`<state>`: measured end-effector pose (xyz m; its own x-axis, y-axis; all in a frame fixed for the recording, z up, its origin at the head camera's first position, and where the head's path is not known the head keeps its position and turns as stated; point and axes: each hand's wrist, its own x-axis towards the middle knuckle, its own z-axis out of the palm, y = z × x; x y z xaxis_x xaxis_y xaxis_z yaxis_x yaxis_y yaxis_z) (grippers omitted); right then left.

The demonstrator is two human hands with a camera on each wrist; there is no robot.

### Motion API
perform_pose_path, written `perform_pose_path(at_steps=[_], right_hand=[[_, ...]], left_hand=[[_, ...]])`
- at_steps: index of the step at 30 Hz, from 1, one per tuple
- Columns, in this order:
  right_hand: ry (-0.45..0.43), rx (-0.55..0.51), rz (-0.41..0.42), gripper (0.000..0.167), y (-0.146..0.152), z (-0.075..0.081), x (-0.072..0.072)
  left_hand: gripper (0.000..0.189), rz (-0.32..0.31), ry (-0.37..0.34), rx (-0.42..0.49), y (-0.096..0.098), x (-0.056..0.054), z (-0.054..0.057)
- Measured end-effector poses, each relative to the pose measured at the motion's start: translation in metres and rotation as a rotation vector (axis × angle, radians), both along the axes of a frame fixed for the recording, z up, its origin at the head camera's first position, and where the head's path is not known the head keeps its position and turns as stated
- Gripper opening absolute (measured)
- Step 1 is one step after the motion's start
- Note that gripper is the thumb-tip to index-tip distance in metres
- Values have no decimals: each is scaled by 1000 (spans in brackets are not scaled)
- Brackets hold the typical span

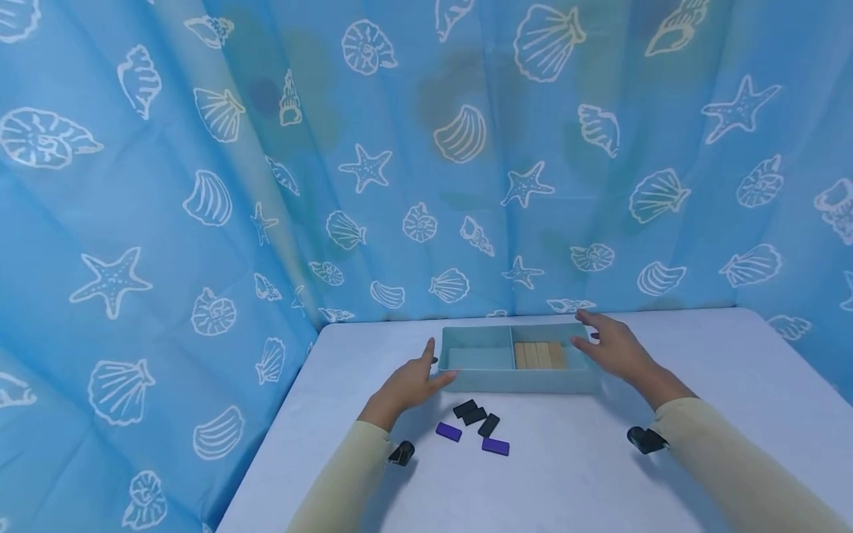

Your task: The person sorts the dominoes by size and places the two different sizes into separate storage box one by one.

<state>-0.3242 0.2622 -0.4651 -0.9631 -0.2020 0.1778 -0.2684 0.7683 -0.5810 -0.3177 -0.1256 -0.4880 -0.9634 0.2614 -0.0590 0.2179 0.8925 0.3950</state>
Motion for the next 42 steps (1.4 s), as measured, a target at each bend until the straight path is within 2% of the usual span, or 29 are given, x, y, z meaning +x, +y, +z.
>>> perform_pose_path(at_steps=[4,8,11,15,19,27,32,38,42], right_hand=[[5,99,-25,91,-4,-5,-5],[-13,165,-25,100,-5,-12,-9],[-37,200,-17,102,-4,-16,-13],[-55,201,-26,98,-4,-19,-17],[-73,169,-34,94,-8,-22,-20],[-81,161,-41,89,-18,-26,-24],[-85,174,-34,89,-19,-28,-25],[-102,173,-36,90,-20,-32,-25],[-116,196,-32,90,-22,-32,-23]], left_hand=[[89,9,2,-10,-11,9,-6],[80,16,-14,2,-14,17,-14],[73,24,-42,25,-11,23,-16],[66,27,-72,51,-6,35,-13],[69,31,-76,35,-3,45,-14],[79,46,-63,-62,2,52,-19],[77,66,-56,-76,3,57,-20],[55,37,35,-126,8,64,-19],[39,34,27,-126,11,65,-18]])
